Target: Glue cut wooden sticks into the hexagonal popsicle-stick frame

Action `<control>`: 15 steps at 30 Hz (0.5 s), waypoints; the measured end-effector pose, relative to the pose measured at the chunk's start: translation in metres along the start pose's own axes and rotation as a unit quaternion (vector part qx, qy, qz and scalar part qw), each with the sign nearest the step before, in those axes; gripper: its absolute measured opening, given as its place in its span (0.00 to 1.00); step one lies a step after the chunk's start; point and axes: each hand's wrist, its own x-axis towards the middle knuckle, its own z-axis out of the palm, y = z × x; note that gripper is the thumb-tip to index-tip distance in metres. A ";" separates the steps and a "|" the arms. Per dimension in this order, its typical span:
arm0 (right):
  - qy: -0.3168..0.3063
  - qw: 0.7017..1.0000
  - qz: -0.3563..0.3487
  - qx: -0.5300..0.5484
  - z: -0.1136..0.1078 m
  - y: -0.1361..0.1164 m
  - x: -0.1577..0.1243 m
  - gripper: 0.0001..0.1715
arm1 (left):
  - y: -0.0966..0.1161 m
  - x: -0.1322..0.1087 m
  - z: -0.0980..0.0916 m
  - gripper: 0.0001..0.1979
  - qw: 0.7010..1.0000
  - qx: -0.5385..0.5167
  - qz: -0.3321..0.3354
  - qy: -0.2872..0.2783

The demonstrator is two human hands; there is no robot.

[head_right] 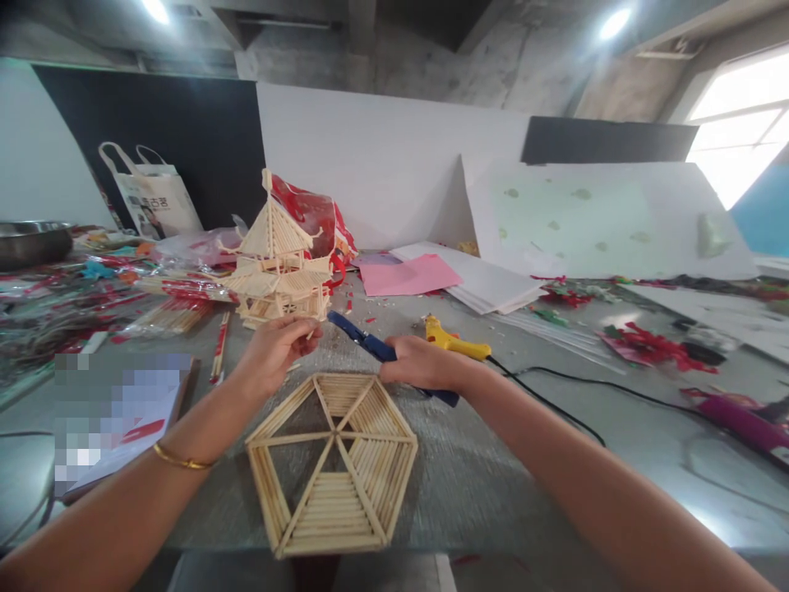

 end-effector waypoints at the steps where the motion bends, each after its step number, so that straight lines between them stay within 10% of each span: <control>1: -0.006 1.000 0.000 0.019 -0.001 0.004 0.002 0.10 | 0.001 0.000 0.000 0.08 1.000 -0.010 -0.006 -0.002; 10: 0.212 0.948 -0.003 -0.236 0.006 0.008 0.010 0.17 | 0.008 0.003 -0.005 0.07 0.994 -0.082 0.058 0.052; 15: 0.110 0.976 0.015 -0.185 0.009 0.006 0.019 0.17 | 0.006 0.002 -0.005 0.07 0.994 -0.087 0.050 0.042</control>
